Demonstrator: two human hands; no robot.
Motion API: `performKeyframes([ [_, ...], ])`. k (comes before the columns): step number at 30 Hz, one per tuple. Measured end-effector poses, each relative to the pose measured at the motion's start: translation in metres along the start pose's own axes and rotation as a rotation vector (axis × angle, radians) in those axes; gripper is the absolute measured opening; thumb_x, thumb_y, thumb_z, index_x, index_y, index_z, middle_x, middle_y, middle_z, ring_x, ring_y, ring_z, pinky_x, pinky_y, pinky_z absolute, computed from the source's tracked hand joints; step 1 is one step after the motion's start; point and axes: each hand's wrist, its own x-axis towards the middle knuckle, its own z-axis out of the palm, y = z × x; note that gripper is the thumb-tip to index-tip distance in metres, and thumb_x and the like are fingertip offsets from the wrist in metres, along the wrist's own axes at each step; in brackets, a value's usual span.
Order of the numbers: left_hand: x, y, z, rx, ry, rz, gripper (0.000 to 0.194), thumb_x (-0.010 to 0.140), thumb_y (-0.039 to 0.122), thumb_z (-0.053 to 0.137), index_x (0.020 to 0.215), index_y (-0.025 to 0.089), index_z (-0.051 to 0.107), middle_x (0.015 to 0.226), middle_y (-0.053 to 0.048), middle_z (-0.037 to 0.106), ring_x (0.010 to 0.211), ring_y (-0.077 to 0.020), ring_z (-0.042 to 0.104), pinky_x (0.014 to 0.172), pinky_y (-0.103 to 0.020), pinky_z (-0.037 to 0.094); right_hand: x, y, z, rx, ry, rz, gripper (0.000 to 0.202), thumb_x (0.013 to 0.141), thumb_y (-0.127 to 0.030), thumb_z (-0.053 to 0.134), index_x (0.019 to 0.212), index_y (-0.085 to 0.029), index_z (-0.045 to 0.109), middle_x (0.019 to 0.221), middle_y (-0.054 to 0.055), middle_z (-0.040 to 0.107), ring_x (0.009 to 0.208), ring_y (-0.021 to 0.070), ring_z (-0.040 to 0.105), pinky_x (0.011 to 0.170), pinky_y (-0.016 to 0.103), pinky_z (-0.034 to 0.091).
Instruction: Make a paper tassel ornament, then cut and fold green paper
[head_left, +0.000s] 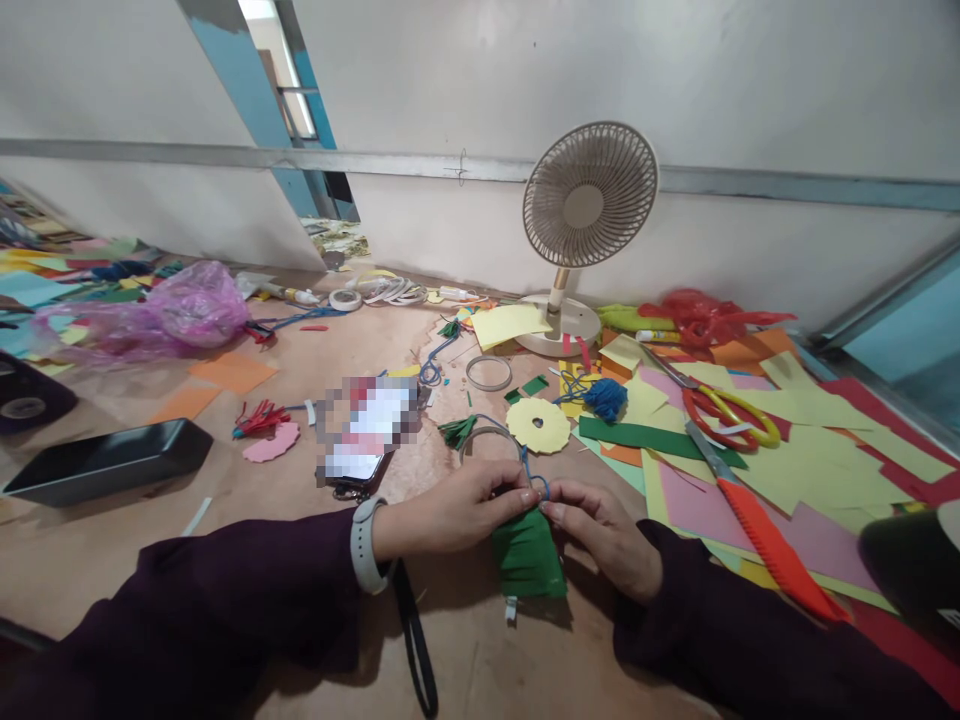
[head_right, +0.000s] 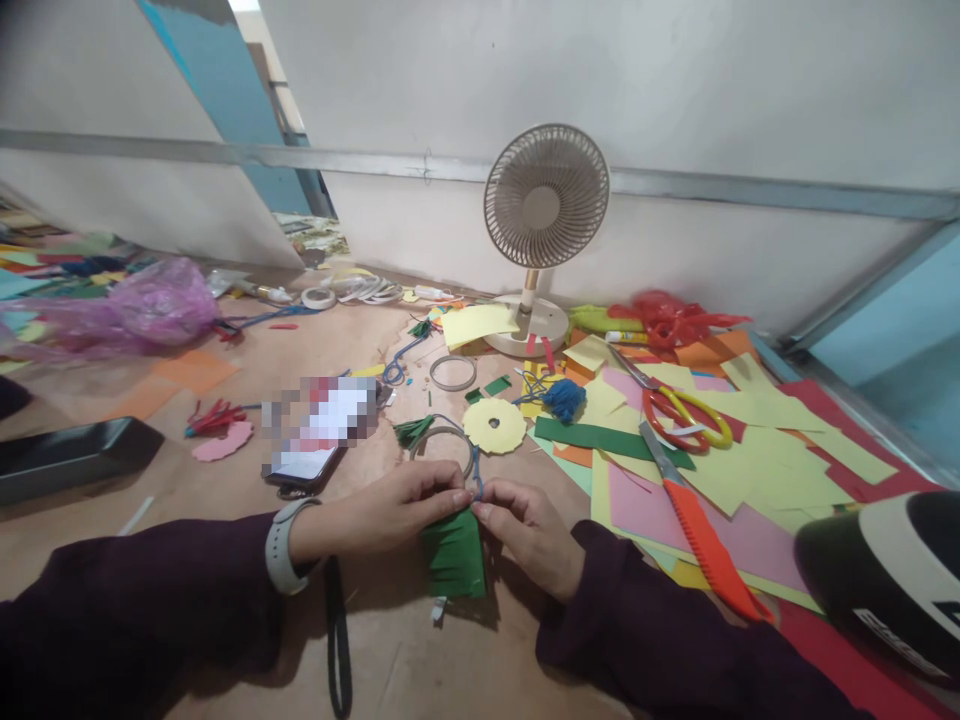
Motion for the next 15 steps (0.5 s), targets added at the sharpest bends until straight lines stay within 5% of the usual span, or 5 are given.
performKeyframes([
  [7,0.001,0.000,0.000,-0.102,-0.027,-0.064,0.031,0.093,0.035,0.046,0.067,0.017,0.043,0.062,0.006,0.037,0.057,-0.0084,0.034,0.052,-0.021,0.029,0.002,0.002,0.001,0.025,-0.002,0.033,0.037,0.073,-0.052,0.069,0.075,-0.016,0.062,0.067,-0.001,0.054,0.061,0.0104,0.046,0.057,0.024,0.038],
  [15,0.003,-0.011,-0.005,-0.225,0.023,-0.079,0.022,0.086,0.035,0.060,0.083,0.013,0.058,0.077,-0.001,0.059,0.071,-0.0114,0.053,0.062,-0.021,0.043,0.003,0.011,-0.004,-0.003,0.037,0.042,0.039,0.076,-0.056,0.064,0.075,-0.017,0.055,0.061,-0.004,0.047,0.053,0.0089,0.041,0.051,0.023,0.034],
])
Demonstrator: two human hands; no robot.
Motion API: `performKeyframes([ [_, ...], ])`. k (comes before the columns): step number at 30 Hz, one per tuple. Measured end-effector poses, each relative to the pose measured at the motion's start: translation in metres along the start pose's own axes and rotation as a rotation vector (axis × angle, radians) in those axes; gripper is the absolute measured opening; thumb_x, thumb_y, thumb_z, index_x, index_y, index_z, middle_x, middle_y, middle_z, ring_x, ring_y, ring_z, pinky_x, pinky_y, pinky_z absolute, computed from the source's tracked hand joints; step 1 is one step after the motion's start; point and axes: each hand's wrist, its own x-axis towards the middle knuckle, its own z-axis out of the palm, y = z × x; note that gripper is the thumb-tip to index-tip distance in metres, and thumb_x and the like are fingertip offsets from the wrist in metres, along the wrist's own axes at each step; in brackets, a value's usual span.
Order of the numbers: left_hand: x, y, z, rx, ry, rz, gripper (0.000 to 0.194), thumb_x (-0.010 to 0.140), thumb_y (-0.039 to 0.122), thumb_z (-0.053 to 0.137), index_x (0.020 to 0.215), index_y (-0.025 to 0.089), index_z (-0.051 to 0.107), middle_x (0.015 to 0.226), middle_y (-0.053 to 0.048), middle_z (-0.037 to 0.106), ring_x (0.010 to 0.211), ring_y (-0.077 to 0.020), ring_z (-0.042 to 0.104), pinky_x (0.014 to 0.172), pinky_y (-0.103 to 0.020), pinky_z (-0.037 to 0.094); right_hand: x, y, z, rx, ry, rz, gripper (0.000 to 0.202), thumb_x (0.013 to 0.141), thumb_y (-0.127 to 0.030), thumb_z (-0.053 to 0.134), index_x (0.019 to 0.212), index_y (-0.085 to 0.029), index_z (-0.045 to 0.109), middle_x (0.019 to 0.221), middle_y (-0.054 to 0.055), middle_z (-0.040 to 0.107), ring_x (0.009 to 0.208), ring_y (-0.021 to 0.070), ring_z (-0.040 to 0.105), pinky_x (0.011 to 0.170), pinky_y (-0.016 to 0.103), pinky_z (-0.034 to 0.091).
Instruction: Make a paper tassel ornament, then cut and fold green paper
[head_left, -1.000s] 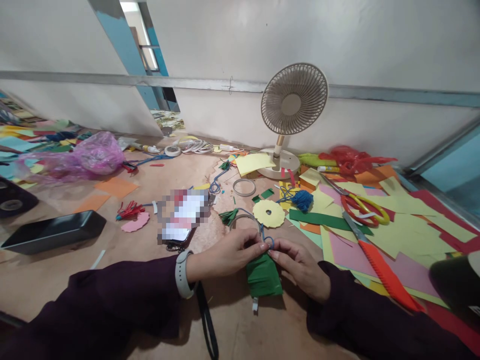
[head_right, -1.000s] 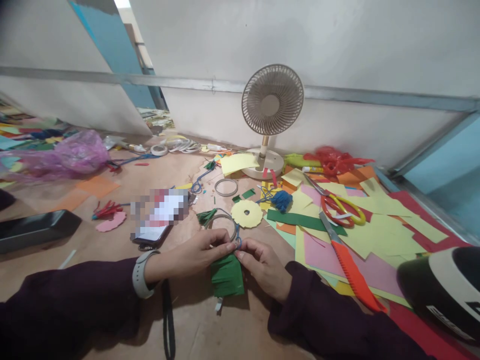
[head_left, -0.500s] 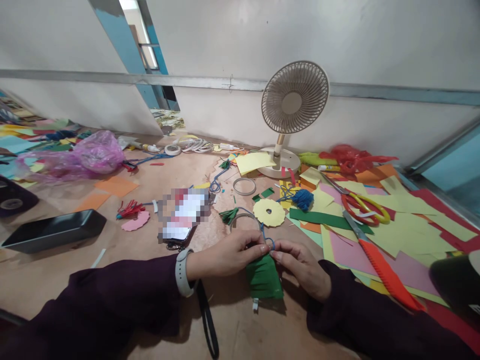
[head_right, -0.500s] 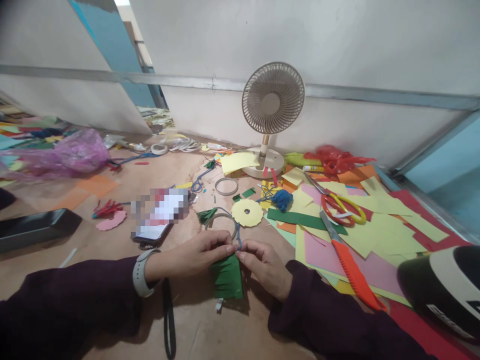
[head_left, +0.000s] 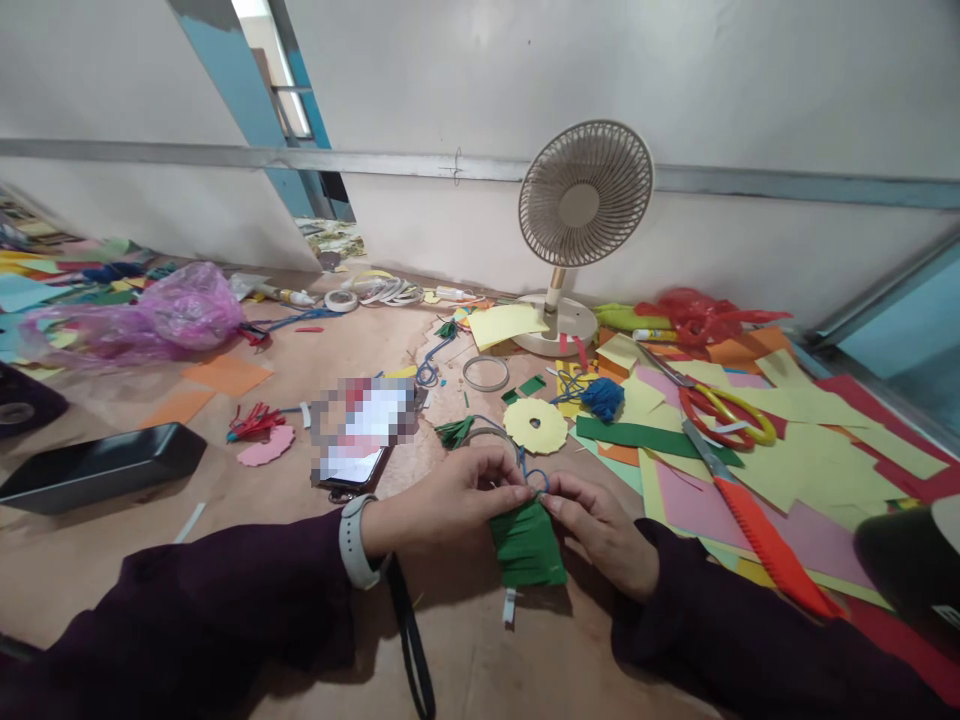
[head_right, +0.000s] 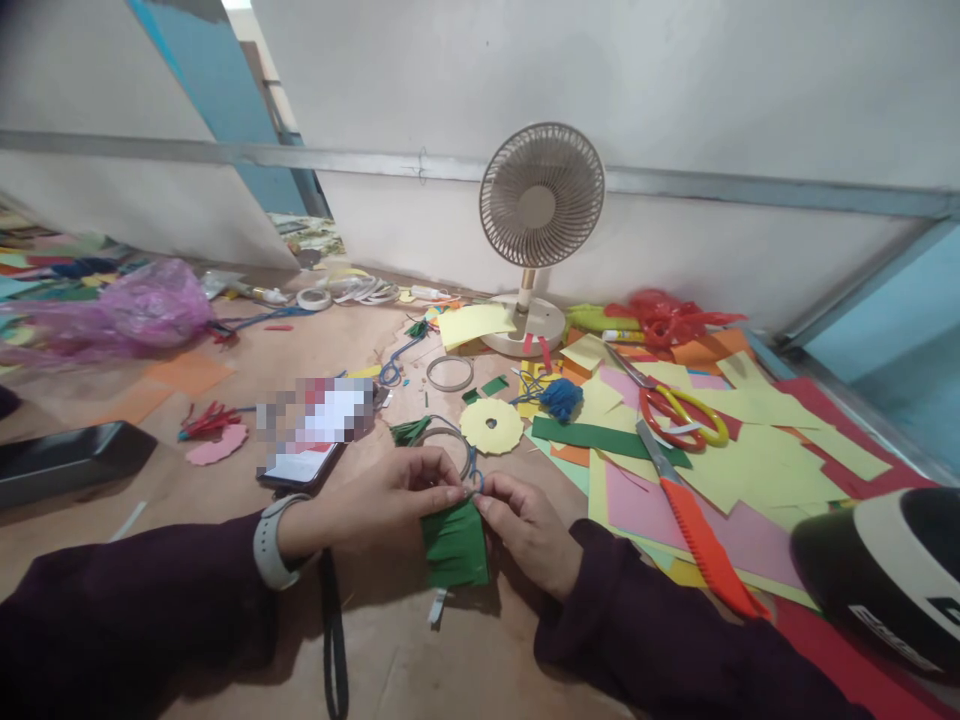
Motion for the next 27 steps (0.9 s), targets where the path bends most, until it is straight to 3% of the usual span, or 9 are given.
performKeyframes([
  [6,-0.002,0.005,-0.006,0.168,-0.053,0.030,0.019,0.089,0.026,0.055,0.099,0.015,0.067,0.090,-0.004,0.071,0.079,-0.0131,0.063,0.068,-0.022,0.047,0.001,0.003,-0.002,-0.052,0.010,-0.086,0.035,0.080,-0.052,0.062,0.078,-0.018,0.056,0.069,-0.002,0.049,0.063,0.0111,0.043,0.056,0.024,0.036],
  [13,-0.014,0.017,0.002,0.717,0.047,0.203,0.019,0.091,0.016,0.050,0.087,0.015,0.069,0.072,-0.002,0.070,0.059,-0.0105,0.059,0.054,-0.021,0.037,0.000,-0.003,0.000,-0.001,0.003,-0.035,0.034,0.079,-0.051,0.063,0.080,-0.017,0.059,0.072,0.000,0.051,0.066,0.0120,0.045,0.057,0.024,0.038],
  [17,-0.018,0.014,0.007,0.905,0.008,0.260,0.019,0.092,0.013,0.045,0.081,0.015,0.061,0.067,0.000,0.065,0.056,-0.0107,0.057,0.051,-0.021,0.036,-0.001,-0.006,0.000,-0.013,0.003,-0.002,0.038,0.074,-0.054,0.067,0.078,-0.017,0.059,0.067,-0.002,0.050,0.061,0.0106,0.042,0.055,0.023,0.035],
  [22,-0.020,0.005,0.009,1.196,-0.051,0.405,0.015,0.089,0.008,0.044,0.099,0.013,0.054,0.076,-0.003,0.066,0.059,-0.0147,0.061,0.051,-0.024,0.043,0.002,-0.002,0.001,-0.046,0.021,-0.031,0.041,0.074,-0.056,0.067,0.077,-0.016,0.060,0.071,0.000,0.053,0.064,0.0113,0.044,0.058,0.025,0.037],
  [24,-0.022,0.004,0.010,1.299,-0.057,0.512,0.023,0.089,0.007,0.042,0.110,0.008,0.051,0.087,-0.008,0.069,0.067,-0.0174,0.065,0.053,-0.026,0.049,0.002,-0.001,0.002,-0.043,0.024,-0.040,0.041,0.073,-0.056,0.067,0.077,-0.016,0.060,0.070,-0.001,0.052,0.063,0.0110,0.043,0.058,0.024,0.037],
  [27,-0.024,0.005,0.013,1.449,-0.032,0.651,0.027,0.092,0.007,0.036,0.112,0.002,0.052,0.096,-0.016,0.068,0.076,-0.0208,0.067,0.060,-0.030,0.055,0.002,-0.002,0.001,-0.027,0.032,-0.043,0.041,0.072,-0.055,0.068,0.076,-0.016,0.059,0.068,-0.002,0.051,0.062,0.0103,0.042,0.056,0.024,0.036],
])
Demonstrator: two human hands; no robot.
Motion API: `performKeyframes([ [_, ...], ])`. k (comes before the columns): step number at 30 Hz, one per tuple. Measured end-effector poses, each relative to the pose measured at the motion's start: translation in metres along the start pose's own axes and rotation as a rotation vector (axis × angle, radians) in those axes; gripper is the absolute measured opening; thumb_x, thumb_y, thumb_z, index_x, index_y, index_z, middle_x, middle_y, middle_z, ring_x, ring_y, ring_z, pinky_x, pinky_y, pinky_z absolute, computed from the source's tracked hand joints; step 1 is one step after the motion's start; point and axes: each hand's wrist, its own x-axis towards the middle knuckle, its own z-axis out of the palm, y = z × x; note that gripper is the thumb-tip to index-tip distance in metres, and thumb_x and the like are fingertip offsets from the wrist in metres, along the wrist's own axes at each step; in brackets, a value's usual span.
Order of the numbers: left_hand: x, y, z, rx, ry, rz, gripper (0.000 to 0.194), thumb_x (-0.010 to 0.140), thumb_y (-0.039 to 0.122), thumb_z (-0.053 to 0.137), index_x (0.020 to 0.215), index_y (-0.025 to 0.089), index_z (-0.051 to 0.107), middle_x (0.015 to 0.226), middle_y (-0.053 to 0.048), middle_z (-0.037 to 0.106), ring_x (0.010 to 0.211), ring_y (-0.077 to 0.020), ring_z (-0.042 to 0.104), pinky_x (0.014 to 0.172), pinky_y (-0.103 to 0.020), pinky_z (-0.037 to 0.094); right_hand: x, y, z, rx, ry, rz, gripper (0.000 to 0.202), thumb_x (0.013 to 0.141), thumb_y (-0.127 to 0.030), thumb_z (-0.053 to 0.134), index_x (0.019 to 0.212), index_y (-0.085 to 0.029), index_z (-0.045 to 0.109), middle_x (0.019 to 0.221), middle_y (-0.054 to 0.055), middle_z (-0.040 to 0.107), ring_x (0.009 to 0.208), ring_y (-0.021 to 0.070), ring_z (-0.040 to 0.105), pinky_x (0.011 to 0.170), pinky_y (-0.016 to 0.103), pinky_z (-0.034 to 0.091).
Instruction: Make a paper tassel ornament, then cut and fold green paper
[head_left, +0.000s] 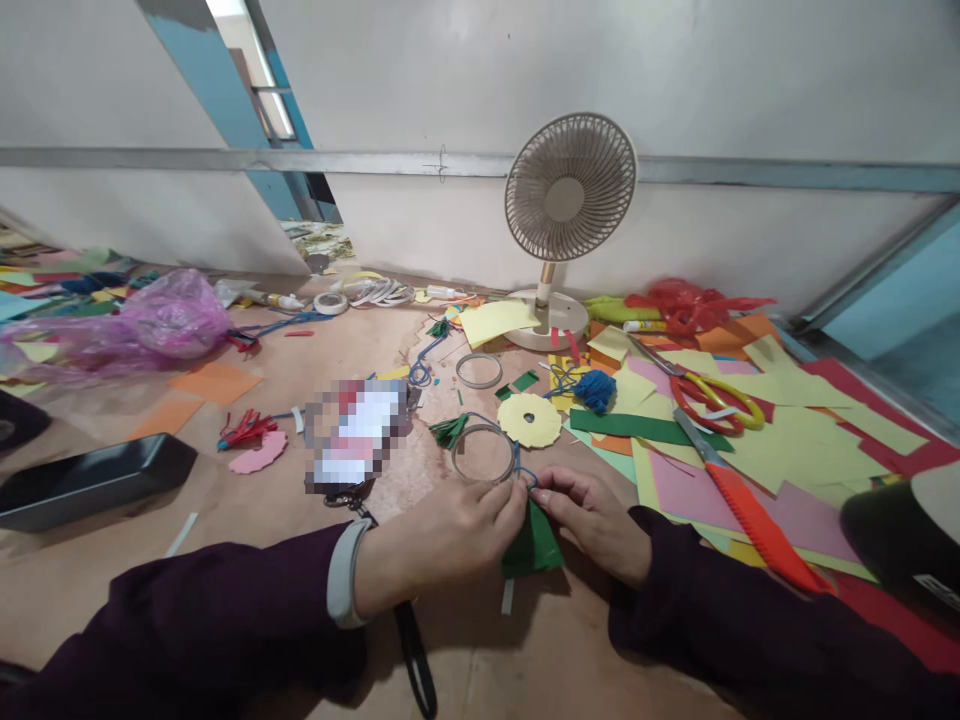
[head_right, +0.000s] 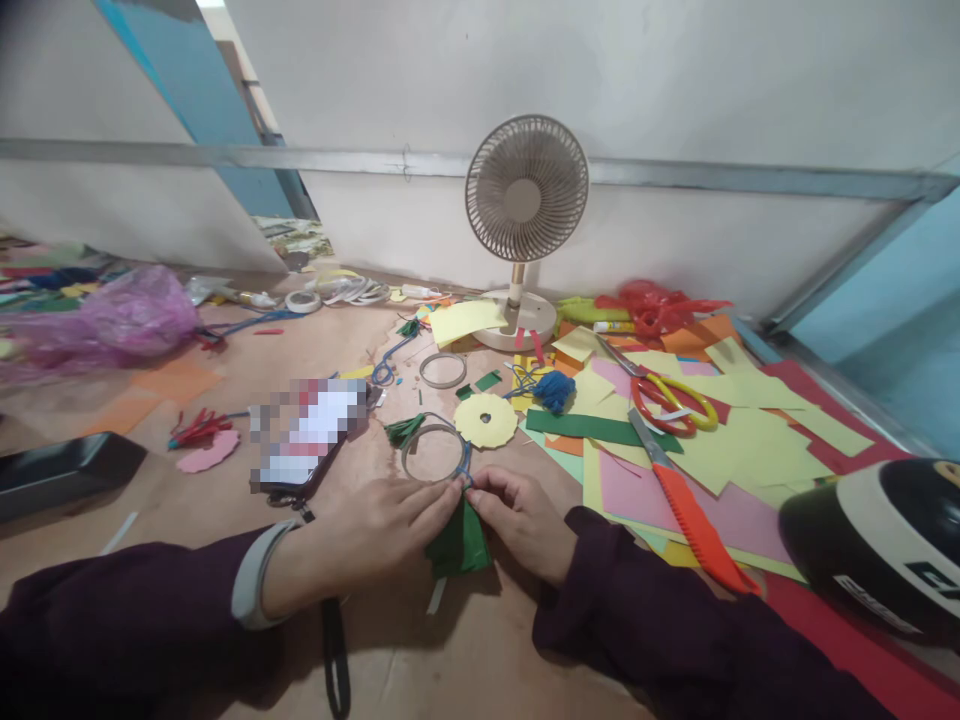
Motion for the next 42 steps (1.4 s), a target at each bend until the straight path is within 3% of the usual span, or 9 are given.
performKeyframes([
  [8,-0.001,0.011,-0.002,0.185,0.027,0.108,0.035,0.090,0.004,0.030,0.113,-0.005,0.055,0.100,-0.022,0.068,0.090,-0.0259,0.067,0.074,-0.036,0.057,-0.001,-0.006,-0.001,-0.004,-0.021,0.060,0.037,0.068,-0.050,0.072,0.074,-0.016,0.060,0.059,-0.004,0.049,0.054,0.0086,0.041,0.051,0.024,0.033],
  [14,0.000,0.011,0.000,0.154,0.026,0.098,0.034,0.091,0.005,0.031,0.111,-0.004,0.056,0.100,-0.024,0.067,0.090,-0.0278,0.067,0.073,-0.038,0.056,0.000,-0.004,0.000,-0.004,0.001,0.056,0.045,0.066,-0.060,0.071,0.071,-0.016,0.059,0.055,-0.004,0.051,0.050,0.0084,0.042,0.050,0.024,0.034],
  [17,0.003,0.004,-0.001,-0.066,-0.026,-0.023,0.027,0.093,0.008,0.036,0.109,0.003,0.057,0.096,-0.018,0.069,0.079,-0.0232,0.068,0.064,-0.033,0.054,0.001,-0.002,-0.001,0.021,0.007,0.078,0.047,0.066,-0.061,0.071,0.073,-0.016,0.059,0.056,-0.004,0.052,0.050,0.0078,0.043,0.050,0.023,0.034],
  [20,0.008,-0.004,-0.005,-0.373,-0.072,-0.278,0.022,0.095,0.017,0.041,0.103,0.012,0.061,0.083,-0.007,0.069,0.068,-0.0185,0.066,0.059,-0.028,0.049,0.000,0.000,-0.003,0.045,0.011,0.085,0.045,0.069,-0.058,0.070,0.077,-0.015,0.060,0.060,-0.004,0.053,0.052,0.0074,0.043,0.052,0.022,0.035],
  [22,0.010,-0.008,-0.006,-0.578,-0.056,-0.433,0.021,0.096,0.023,0.045,0.101,0.015,0.063,0.080,-0.004,0.070,0.068,-0.0162,0.064,0.059,-0.025,0.046,0.000,0.001,-0.003,0.042,0.010,0.055,0.043,0.072,-0.056,0.068,0.081,-0.015,0.061,0.065,-0.002,0.055,0.056,0.0082,0.045,0.054,0.023,0.036],
  [25,0.011,-0.013,-0.005,-0.826,-0.036,-0.555,0.019,0.093,0.027,0.051,0.095,0.015,0.066,0.080,-0.003,0.070,0.067,-0.0127,0.062,0.058,-0.021,0.043,0.001,-0.001,-0.003,-0.001,0.000,-0.005,0.041,0.076,-0.055,0.065,0.083,-0.015,0.062,0.070,-0.001,0.055,0.061,0.0101,0.046,0.056,0.024,0.038],
  [31,0.010,-0.019,-0.001,-0.998,-0.073,-0.641,0.018,0.090,0.027,0.056,0.086,0.015,0.068,0.075,-0.001,0.069,0.065,-0.0109,0.059,0.057,-0.019,0.041,0.000,-0.002,-0.002,-0.157,-0.020,-0.084,0.040,0.082,-0.057,0.057,0.083,-0.017,0.058,0.069,-0.002,0.051,0.060,0.0106,0.045,0.054,0.024,0.037],
  [37,0.012,-0.021,-0.006,-1.054,-0.045,-0.698,0.011,0.085,0.023,0.060,0.082,0.014,0.068,0.072,0.000,0.068,0.065,-0.0106,0.058,0.058,-0.019,0.041,-0.001,0.000,0.000,-0.158,-0.055,-0.071,0.036,0.087,-0.055,0.051,0.083,-0.019,0.052,0.066,-0.003,0.046,0.056,0.0103,0.044,0.052,0.024,0.037],
  [42,0.013,-0.027,-0.001,-1.374,-0.104,-0.782,0.011,0.081,0.022,0.064,0.077,0.013,0.066,0.068,0.001,0.064,0.062,-0.0095,0.056,0.058,-0.019,0.042,-0.001,-0.004,-0.001,-0.175,-0.026,-0.082,0.036,0.083,-0.055,0.055,0.080,-0.019,0.054,0.068,-0.002,0.046,0.061,0.0114,0.041,0.055,0.024,0.036],
])
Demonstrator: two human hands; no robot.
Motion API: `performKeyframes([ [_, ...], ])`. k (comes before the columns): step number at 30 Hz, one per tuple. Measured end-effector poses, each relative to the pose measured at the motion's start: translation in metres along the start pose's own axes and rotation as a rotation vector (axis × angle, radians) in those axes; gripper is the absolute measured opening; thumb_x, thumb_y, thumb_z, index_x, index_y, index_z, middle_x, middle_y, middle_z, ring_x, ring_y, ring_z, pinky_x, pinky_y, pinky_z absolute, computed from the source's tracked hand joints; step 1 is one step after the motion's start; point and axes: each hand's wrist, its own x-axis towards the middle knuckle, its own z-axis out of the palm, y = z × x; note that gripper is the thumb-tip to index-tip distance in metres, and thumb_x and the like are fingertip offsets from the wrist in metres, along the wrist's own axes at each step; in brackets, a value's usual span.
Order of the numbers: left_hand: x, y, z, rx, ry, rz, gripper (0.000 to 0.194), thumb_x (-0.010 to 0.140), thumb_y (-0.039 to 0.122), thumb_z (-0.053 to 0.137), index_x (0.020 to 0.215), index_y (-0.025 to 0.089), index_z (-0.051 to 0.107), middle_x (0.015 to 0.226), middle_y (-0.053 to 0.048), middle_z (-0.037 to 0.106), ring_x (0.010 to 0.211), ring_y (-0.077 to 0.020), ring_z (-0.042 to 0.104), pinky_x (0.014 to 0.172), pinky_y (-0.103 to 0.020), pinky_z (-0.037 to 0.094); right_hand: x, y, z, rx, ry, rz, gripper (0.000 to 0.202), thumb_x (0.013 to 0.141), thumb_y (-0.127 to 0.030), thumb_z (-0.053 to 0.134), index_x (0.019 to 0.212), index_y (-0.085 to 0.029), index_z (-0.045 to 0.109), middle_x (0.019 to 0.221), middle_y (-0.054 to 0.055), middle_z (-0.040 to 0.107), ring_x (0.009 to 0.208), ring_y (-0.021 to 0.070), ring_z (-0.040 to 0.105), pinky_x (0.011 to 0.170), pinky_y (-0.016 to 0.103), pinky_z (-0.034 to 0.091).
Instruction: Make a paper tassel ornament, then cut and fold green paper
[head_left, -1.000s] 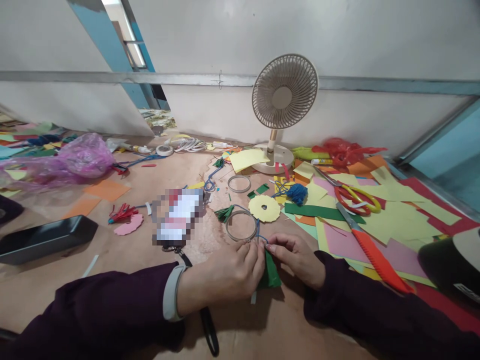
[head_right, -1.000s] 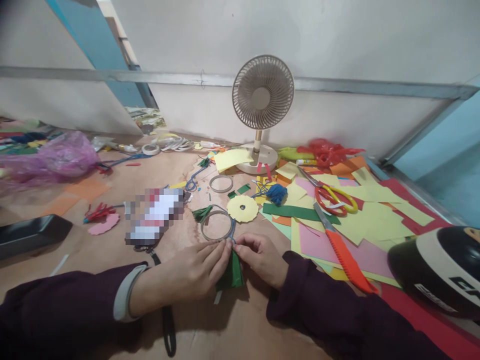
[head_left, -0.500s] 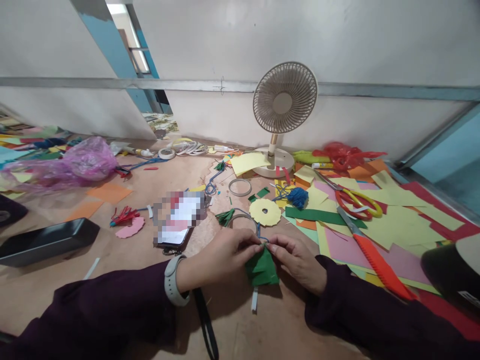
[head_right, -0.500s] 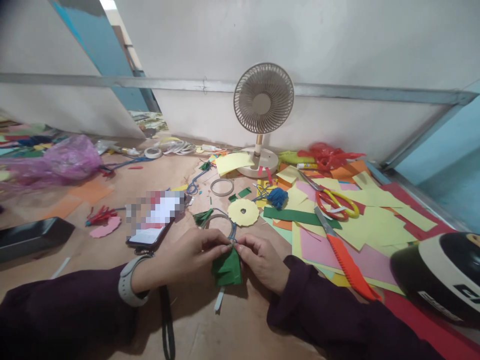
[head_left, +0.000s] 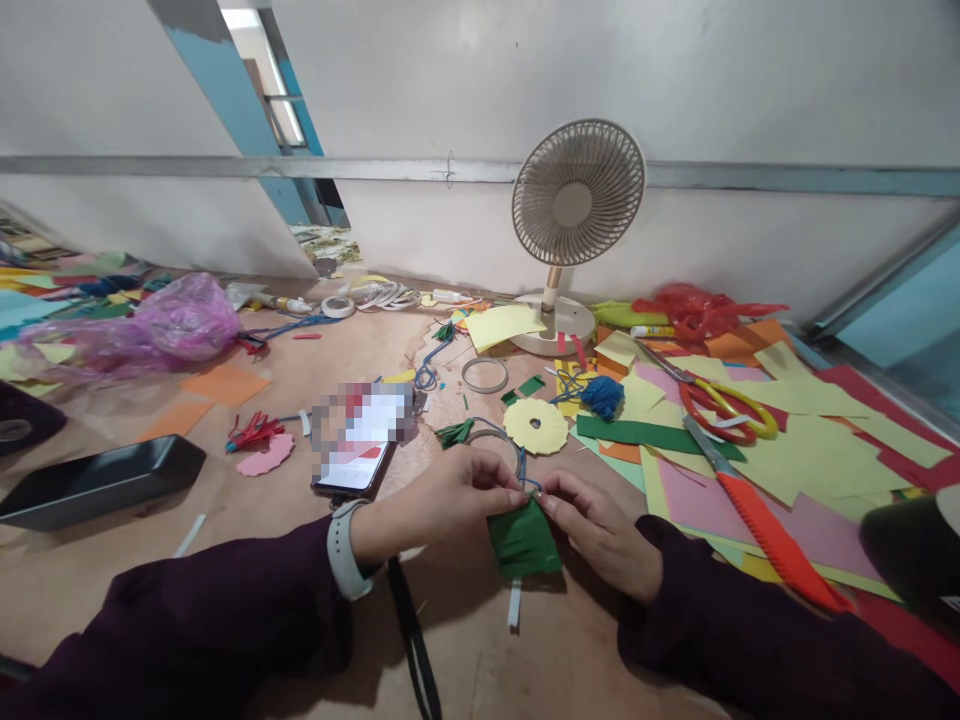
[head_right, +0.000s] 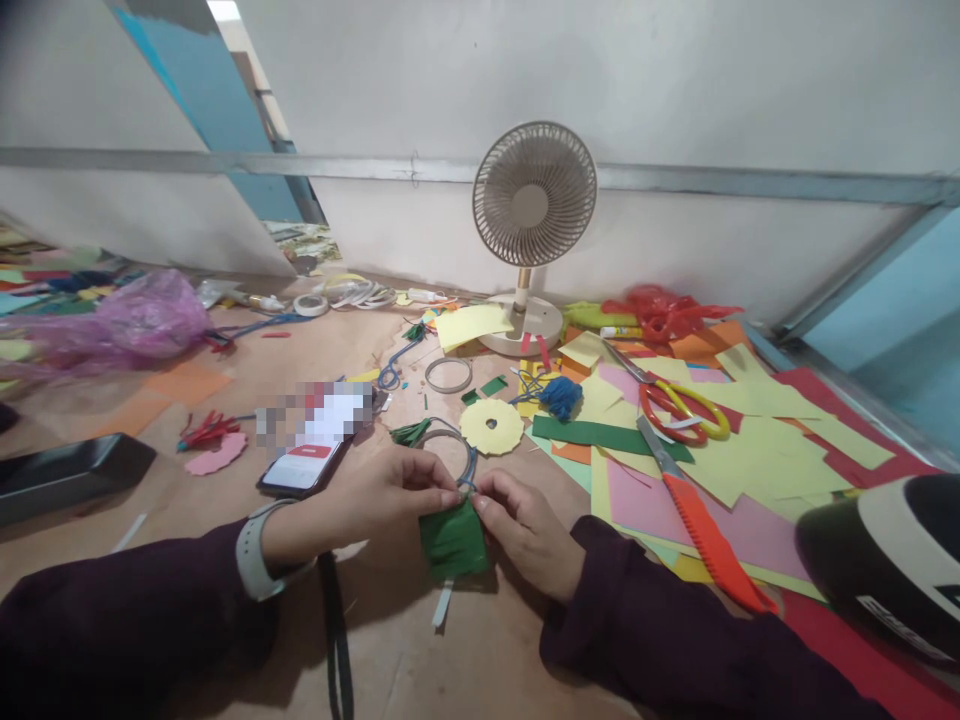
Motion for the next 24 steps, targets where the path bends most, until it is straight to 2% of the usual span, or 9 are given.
performKeyframes([
  [5,0.005,-0.003,0.000,-0.160,-0.018,-0.039,0.009,0.080,0.021,0.065,0.076,0.013,0.065,0.074,0.000,0.065,0.068,-0.0100,0.056,0.064,-0.021,0.045,-0.001,0.001,-0.001,0.127,-0.037,0.151,0.037,0.081,-0.056,0.057,0.079,-0.019,0.052,0.066,-0.003,0.043,0.059,0.0113,0.039,0.053,0.024,0.034],
  [8,0.005,-0.002,0.000,-0.154,-0.004,-0.020,0.009,0.080,0.021,0.065,0.077,0.013,0.065,0.075,-0.001,0.065,0.070,-0.0109,0.057,0.065,-0.022,0.046,-0.003,0.004,-0.001,0.135,-0.049,0.139,0.037,0.080,-0.055,0.060,0.075,-0.019,0.052,0.067,-0.002,0.044,0.060,0.0114,0.041,0.052,0.024,0.035],
  [14,-0.002,0.004,0.001,0.107,0.028,0.066,0.012,0.083,0.023,0.060,0.082,0.015,0.069,0.075,-0.001,0.069,0.068,-0.0117,0.061,0.061,-0.021,0.046,-0.003,0.009,-0.001,0.117,-0.027,0.091,0.034,0.083,-0.051,0.057,0.072,-0.020,0.050,0.065,-0.003,0.041,0.058,0.0106,0.039,0.049,0.022,0.034],
  [19,-0.011,0.005,0.007,0.420,0.113,0.289,0.017,0.085,0.017,0.055,0.090,0.015,0.071,0.078,-0.004,0.073,0.065,-0.0119,0.062,0.059,-0.020,0.044,-0.002,0.006,-0.002,0.099,-0.033,0.070,0.036,0.081,-0.054,0.059,0.072,-0.020,0.052,0.065,-0.003,0.042,0.058,0.0107,0.037,0.049,0.023,0.033],
  [24,-0.014,0.003,0.010,0.494,0.109,0.378,0.023,0.088,0.016,0.051,0.100,0.016,0.070,0.085,-0.005,0.074,0.066,-0.0129,0.065,0.060,-0.021,0.045,-0.001,0.004,-0.002,0.131,-0.061,0.089,0.042,0.078,-0.060,0.060,0.074,-0.019,0.053,0.066,-0.002,0.044,0.060,0.0114,0.039,0.052,0.023,0.035],
])
